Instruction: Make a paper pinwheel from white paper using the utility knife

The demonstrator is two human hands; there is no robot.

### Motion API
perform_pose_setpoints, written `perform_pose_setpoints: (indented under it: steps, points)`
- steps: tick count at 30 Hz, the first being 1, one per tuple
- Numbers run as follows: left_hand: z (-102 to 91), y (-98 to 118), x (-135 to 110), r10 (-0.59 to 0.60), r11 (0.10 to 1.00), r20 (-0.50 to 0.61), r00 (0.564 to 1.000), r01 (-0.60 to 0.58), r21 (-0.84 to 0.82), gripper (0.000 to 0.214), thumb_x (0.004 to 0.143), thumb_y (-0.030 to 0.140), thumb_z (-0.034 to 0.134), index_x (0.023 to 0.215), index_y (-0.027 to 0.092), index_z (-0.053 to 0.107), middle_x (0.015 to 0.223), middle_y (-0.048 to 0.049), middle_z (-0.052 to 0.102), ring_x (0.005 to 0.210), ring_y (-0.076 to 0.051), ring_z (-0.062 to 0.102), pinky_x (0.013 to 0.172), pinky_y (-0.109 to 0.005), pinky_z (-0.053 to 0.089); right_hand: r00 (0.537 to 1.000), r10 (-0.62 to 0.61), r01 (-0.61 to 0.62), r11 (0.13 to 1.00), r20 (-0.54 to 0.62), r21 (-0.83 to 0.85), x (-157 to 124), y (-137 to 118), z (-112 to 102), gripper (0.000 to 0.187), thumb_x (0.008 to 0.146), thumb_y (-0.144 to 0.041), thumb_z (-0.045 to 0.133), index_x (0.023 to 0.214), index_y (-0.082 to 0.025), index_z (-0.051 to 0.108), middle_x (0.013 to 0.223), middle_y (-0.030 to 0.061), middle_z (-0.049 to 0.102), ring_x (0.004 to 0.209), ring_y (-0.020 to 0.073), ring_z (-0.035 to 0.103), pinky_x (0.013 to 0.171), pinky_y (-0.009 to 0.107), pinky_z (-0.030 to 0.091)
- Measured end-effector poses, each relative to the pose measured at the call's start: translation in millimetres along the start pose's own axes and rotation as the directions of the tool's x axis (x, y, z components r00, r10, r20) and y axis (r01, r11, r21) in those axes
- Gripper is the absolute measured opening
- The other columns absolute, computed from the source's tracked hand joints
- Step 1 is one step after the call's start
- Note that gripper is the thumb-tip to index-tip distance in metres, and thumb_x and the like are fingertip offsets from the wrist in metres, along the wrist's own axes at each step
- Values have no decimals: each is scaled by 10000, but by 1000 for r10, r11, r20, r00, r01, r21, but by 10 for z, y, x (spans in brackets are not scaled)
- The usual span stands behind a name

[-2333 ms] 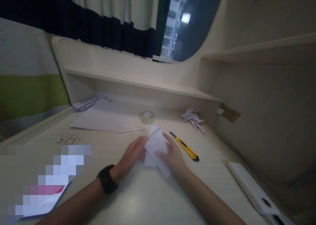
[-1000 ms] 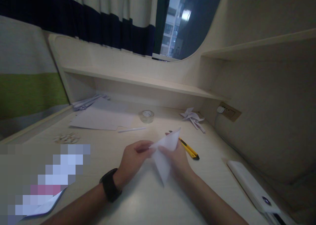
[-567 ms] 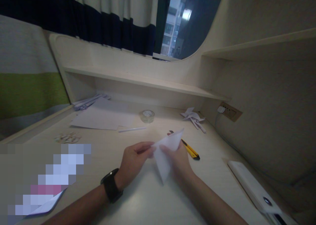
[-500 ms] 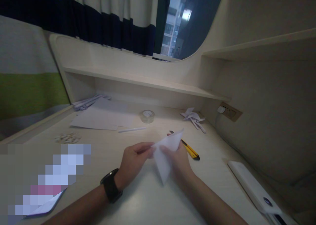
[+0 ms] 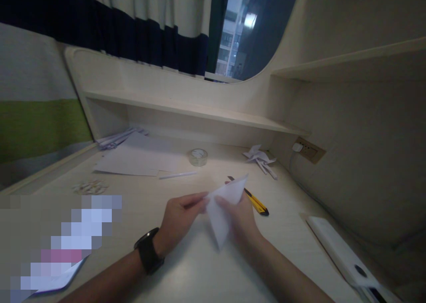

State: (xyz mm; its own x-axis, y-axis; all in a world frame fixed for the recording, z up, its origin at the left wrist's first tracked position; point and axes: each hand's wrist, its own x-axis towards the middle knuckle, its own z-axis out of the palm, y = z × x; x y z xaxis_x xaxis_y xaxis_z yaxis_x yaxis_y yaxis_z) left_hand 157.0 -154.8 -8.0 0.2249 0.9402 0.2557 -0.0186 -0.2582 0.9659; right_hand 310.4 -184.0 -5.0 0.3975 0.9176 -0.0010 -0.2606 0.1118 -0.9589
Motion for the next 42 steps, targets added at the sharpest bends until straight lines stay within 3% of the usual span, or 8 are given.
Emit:
perform_pose_setpoints:
  steps: [4,8,14,18,27,34,42]
  points:
    - [-3,30,-1,15,1000,-17,1000,-15,19,215,729,304,710,907,194,760,798,-41,752,673,-195,703,661,-280,590,1000,5,-6,999,24,46,28,-13,-21,635,522,-349,856,1058,-202,548,811,19,657,702,204,630,634,325,524]
    - [-6,32,3,-1,999,-37,999,3,44,217,722,307,715,894,183,763,770,-46,750,602,-183,685,589,-269,583,998,-13,8,998,67,68,153,-101,-116,460,574,-391,829,915,-166,615,709,4,634,599,153,577,563,266,464]
    - [-13,9,1,13,999,-41,999,-11,48,242,724,304,710,922,174,757,787,-49,750,562,-164,660,569,-266,570,979,-37,26,998,200,57,324,-301,-298,297,644,-374,791,775,-145,657,637,-14,602,557,112,526,540,228,409]
    - [-18,17,-4,28,997,-43,999,-25,68,219,723,303,706,891,176,764,786,-49,750,535,-155,644,547,-255,559,970,-15,1,998,241,59,372,-344,-356,270,636,-337,797,779,-142,675,649,-10,614,573,112,543,565,234,421]
    - [3,-20,-28,42,996,-14,999,-41,74,205,721,289,702,889,188,763,778,-36,751,529,-138,644,543,-228,553,983,-32,29,999,181,20,473,-276,-395,286,623,-358,808,686,-122,660,593,-3,595,522,94,522,513,213,398]
    - [-7,-51,-29,34,994,-24,999,-31,108,218,728,305,701,903,188,760,770,-34,749,540,-142,650,559,-235,558,979,-19,28,999,202,-40,479,-312,-431,292,629,-368,808,702,-123,668,625,15,623,541,105,556,519,214,427]
    - [-26,-17,-2,-2,991,-38,999,7,132,268,708,342,704,910,173,757,727,-39,746,557,-164,663,608,-269,573,933,7,-1,1000,361,-15,513,-498,-575,252,686,-339,774,839,-145,725,757,54,701,654,150,650,620,261,504]
